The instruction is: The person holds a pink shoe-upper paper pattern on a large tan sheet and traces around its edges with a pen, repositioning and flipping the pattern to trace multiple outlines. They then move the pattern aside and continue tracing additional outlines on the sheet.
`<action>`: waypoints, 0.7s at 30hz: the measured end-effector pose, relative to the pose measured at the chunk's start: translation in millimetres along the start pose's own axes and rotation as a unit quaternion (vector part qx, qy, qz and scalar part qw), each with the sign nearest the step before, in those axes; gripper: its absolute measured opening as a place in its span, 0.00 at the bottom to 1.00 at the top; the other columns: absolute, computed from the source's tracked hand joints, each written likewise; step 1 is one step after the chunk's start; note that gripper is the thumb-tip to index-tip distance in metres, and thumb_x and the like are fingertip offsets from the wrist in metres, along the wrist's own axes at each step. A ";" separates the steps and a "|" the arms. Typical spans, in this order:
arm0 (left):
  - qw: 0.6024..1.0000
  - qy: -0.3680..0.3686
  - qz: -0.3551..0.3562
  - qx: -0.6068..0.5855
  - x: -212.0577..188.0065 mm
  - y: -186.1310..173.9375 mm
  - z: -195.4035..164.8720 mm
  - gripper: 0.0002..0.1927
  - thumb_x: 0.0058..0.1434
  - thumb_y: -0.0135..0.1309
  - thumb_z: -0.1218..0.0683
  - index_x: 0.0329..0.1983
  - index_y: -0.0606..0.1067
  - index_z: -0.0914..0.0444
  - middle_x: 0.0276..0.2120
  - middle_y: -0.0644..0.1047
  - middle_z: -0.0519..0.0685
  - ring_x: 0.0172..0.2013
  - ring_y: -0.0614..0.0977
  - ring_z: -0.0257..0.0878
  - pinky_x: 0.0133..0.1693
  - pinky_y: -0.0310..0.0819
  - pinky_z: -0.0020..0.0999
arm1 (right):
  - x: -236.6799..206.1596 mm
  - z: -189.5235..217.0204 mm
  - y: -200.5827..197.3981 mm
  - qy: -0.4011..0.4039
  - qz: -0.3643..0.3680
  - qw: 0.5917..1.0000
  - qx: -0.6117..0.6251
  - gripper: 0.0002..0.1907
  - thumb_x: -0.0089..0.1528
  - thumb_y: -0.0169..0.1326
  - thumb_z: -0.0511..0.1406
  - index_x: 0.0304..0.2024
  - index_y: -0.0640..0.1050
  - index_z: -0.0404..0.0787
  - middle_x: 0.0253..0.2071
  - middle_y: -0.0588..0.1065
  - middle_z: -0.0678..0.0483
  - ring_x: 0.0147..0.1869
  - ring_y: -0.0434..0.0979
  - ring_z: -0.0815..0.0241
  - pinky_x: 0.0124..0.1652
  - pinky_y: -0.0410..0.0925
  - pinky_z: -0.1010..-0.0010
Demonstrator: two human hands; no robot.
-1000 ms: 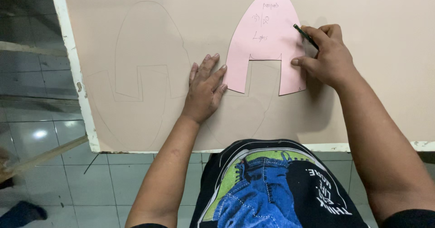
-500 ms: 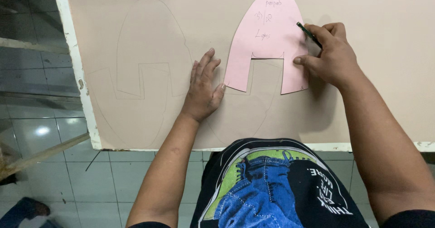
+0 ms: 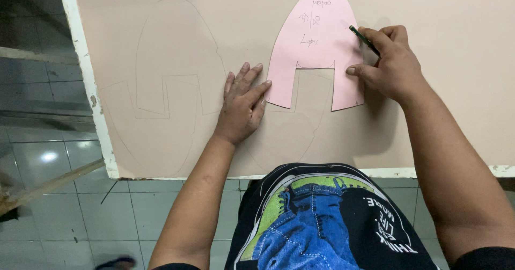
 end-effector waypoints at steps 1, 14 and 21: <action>1.000 0.009 -0.002 0.005 -0.5 0.6 0.1 0.18 0.66 0.53 0.56 0.58 0.78 0.54 0.71 0.66 0.45 0.74 0.57 0.46 0.73 0.41 0.55 | 0.0 0.1 0.4 -0.004 -0.001 1.000 0.000 0.44 0.52 0.72 0.44 0.70 0.71 0.52 0.63 0.63 0.51 0.53 0.75 0.52 0.51 0.72 0.61; 0.999 0.021 0.011 0.039 -2.5 4.8 0.5 0.20 0.64 0.54 0.57 0.59 0.78 0.47 0.70 0.68 0.39 0.74 0.56 0.46 0.73 0.38 0.56 | 1.8 0.7 2.2 0.023 0.014 1.000 0.012 0.44 0.51 0.72 0.43 0.69 0.70 0.52 0.62 0.63 0.53 0.53 0.74 0.53 0.52 0.73 0.63; 0.991 0.055 -0.004 0.121 -6.1 9.6 -7.5 0.26 0.57 0.53 0.61 0.60 0.77 0.54 0.68 0.69 0.46 0.72 0.60 0.49 0.70 0.37 0.57 | -2.9 -0.6 2.6 -0.006 0.005 1.000 0.018 0.43 0.53 0.71 0.42 0.70 0.69 0.49 0.63 0.62 0.50 0.57 0.74 0.49 0.53 0.72 0.60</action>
Point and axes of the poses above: each hand's wrist, its own x-axis towards the middle knuckle, its own y-axis out of the palm, z = x × y, the point moved 4 cm from there along x, towards the middle knuckle
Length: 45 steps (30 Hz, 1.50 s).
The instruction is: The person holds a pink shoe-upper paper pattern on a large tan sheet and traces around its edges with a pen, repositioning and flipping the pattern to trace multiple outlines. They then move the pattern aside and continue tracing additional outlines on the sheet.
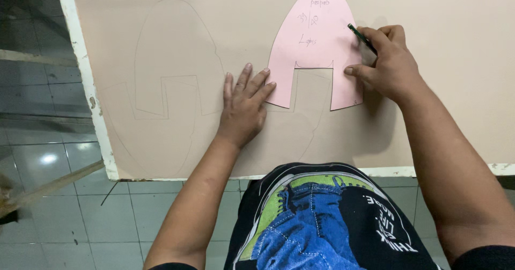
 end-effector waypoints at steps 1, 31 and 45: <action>0.999 0.016 0.011 0.035 3.1 3.9 -6.1 0.24 0.60 0.52 0.59 0.62 0.76 0.58 0.69 0.69 0.48 0.72 0.63 0.47 0.71 0.43 0.54 | 0.8 0.3 0.0 -0.005 -0.003 1.000 -0.001 0.43 0.53 0.71 0.42 0.69 0.69 0.49 0.64 0.62 0.49 0.58 0.74 0.49 0.54 0.71 0.60; 0.976 -0.039 0.169 0.129 58.6 92.9 -97.7 0.39 0.66 0.41 0.36 0.72 0.57 0.64 0.66 0.59 0.71 0.62 0.64 0.67 0.58 0.63 0.57 | -7.1 139.2 52.5 -0.301 0.127 0.944 0.058 0.10 0.67 0.54 0.39 0.42 0.81 0.39 0.35 0.81 0.47 0.40 0.80 0.46 0.41 0.71 0.58; 0.967 0.002 0.171 0.190 63.6 77.5 -105.9 0.36 0.70 0.36 0.39 0.73 0.55 0.66 0.67 0.60 0.65 0.63 0.66 0.59 0.64 0.57 0.56 | 4.9 146.5 64.3 -0.299 0.093 0.949 -0.046 0.11 0.66 0.54 0.41 0.40 0.81 0.42 0.30 0.79 0.47 0.36 0.80 0.43 0.39 0.72 0.54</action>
Point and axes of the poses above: each hand's wrist, its own x-axis towards the middle knuckle, its own y-axis out of the palm, z = x × y, the point moved 4 cm from there along x, towards the middle knuckle
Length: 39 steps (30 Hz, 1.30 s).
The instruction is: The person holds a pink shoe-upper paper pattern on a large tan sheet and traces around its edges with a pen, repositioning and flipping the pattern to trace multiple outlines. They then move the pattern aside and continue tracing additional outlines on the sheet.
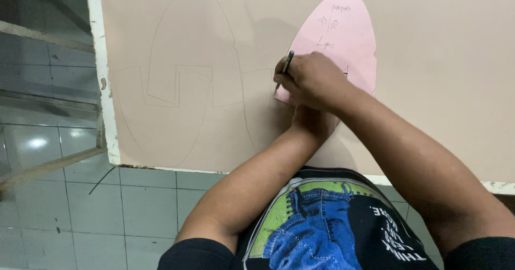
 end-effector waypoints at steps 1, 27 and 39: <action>0.999 0.005 0.025 0.027 -1.7 -6.8 1.3 0.39 0.70 0.35 0.36 0.74 0.53 0.67 0.67 0.59 0.68 0.61 0.67 0.61 0.62 0.60 0.58 | 4.8 -5.7 -3.8 0.029 -0.003 1.000 -0.009 0.11 0.66 0.54 0.41 0.40 0.81 0.42 0.30 0.79 0.47 0.35 0.80 0.43 0.38 0.72 0.55; 0.999 -0.046 0.017 -0.013 -7.0 -22.3 13.1 0.47 0.64 0.47 0.27 0.75 0.54 0.61 0.68 0.53 0.78 0.56 0.69 0.78 0.41 0.80 0.62 | -142.8 -105.3 -43.2 0.156 -0.265 0.951 -0.028 0.06 0.72 0.59 0.35 0.46 0.80 0.38 0.35 0.80 0.50 0.35 0.80 0.56 0.36 0.72 0.66; 0.999 -0.018 -0.036 -0.027 -5.3 -17.6 23.2 0.46 0.60 0.50 0.30 0.71 0.58 0.63 0.70 0.53 0.67 0.51 0.71 0.69 0.53 0.73 0.59 | -210.7 -73.6 -1.2 0.186 -0.264 0.946 -0.001 0.06 0.69 0.59 0.35 0.45 0.79 0.39 0.38 0.79 0.50 0.38 0.80 0.53 0.37 0.72 0.64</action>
Point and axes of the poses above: each hand's wrist, its own x-axis towards the middle knuckle, its own y-axis out of the palm, z = x × y, the point moved 4 cm from there along x, towards the middle knuckle
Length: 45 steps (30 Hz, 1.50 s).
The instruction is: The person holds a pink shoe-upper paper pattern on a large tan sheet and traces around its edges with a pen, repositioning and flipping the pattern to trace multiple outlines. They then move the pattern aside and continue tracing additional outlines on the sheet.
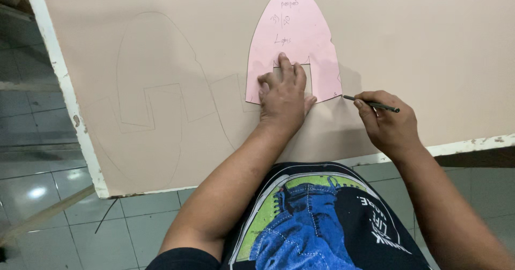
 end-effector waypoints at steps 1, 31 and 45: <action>1.000 0.006 0.000 -0.003 0.4 -0.2 1.8 0.46 0.60 0.50 0.31 0.71 0.58 0.63 0.70 0.54 0.67 0.50 0.71 0.68 0.52 0.73 0.59 | -0.7 0.8 1.2 0.000 -0.006 1.000 0.012 0.06 0.69 0.59 0.34 0.45 0.79 0.39 0.39 0.79 0.50 0.39 0.80 0.53 0.37 0.72 0.64; 0.987 -0.031 0.007 -0.159 -6.3 -23.8 42.5 0.30 0.57 0.51 0.64 0.65 0.68 0.55 0.70 0.58 0.57 0.58 0.70 0.55 0.48 0.77 0.40 | 80.4 46.8 32.4 -0.146 -0.040 0.988 -0.015 0.05 0.71 0.59 0.33 0.44 0.78 0.37 0.38 0.79 0.49 0.37 0.79 0.50 0.38 0.72 0.63; 0.961 0.014 -0.090 -0.261 -8.0 -18.7 73.4 0.22 0.57 0.58 0.63 0.56 0.74 0.61 0.64 0.69 0.44 0.55 0.75 0.48 0.52 0.75 0.42 | 74.1 82.6 56.5 -0.210 0.026 0.970 0.116 0.06 0.67 0.60 0.31 0.45 0.77 0.38 0.42 0.79 0.50 0.43 0.80 0.49 0.43 0.72 0.61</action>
Point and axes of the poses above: each hand's wrist, its own x-axis towards the middle knuckle, its own y-axis out of the palm, z = x × y, the point moved 4 cm from there along x, towards the middle knuckle
